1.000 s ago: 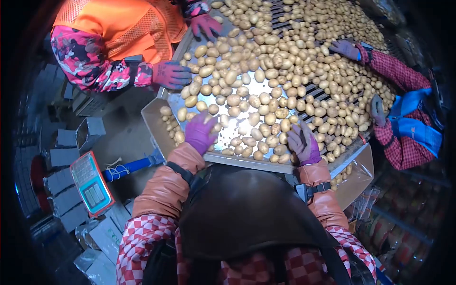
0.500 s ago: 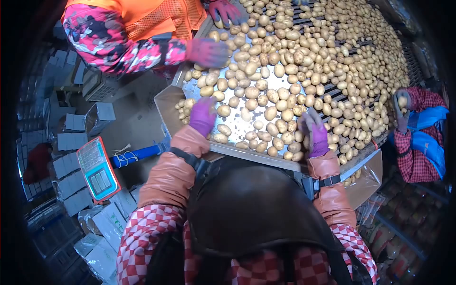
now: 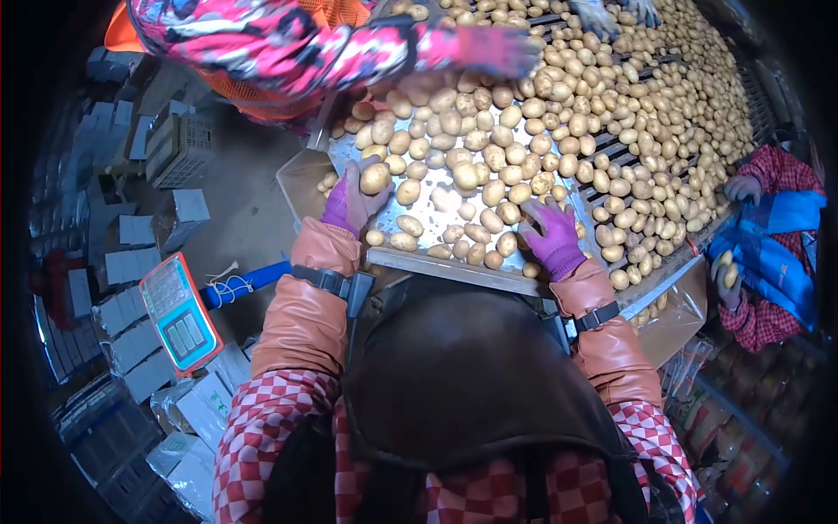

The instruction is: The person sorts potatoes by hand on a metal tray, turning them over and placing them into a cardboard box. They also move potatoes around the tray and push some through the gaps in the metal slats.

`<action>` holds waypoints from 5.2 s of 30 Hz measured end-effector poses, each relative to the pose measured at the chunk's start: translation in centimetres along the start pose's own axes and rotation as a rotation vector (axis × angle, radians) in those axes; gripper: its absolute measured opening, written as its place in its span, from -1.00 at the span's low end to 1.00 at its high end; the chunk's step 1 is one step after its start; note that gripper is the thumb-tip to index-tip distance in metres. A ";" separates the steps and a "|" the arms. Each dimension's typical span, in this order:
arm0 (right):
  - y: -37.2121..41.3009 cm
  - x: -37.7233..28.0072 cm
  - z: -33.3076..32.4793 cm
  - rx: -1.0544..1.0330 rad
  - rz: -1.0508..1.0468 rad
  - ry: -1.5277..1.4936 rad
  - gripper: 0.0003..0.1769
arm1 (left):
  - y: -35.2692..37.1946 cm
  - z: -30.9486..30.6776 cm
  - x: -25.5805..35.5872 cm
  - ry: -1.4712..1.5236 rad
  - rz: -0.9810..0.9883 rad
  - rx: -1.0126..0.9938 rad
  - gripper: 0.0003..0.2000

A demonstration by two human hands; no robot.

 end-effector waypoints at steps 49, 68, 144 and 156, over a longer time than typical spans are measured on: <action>6.0 2.9 -1.6 0.022 0.450 -1.236 -0.47 | -4.5 15.3 14.8 -0.666 0.681 -0.257 -0.41; 15.5 12.9 -6.9 0.564 0.619 -1.635 -0.42 | -4.5 13.8 12.5 -0.536 0.479 -0.276 -0.46; 40.9 18.0 -3.7 1.203 0.266 -2.159 -0.50 | 3.2 28.8 27.2 0.718 -0.010 -1.266 -0.58; 29.6 11.0 -6.7 0.566 0.197 -2.128 -0.42 | 6.9 29.5 33.9 0.620 0.012 -1.370 -0.44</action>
Point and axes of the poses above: each hand's wrist, its own y-axis away from the middle knuckle, its own z-axis out of the palm, x = y × z, the point moved 8 cm from there along -y, towards the middle knuckle, and after that the axes turned 4 degrees about -y, right-handed, at the moved point
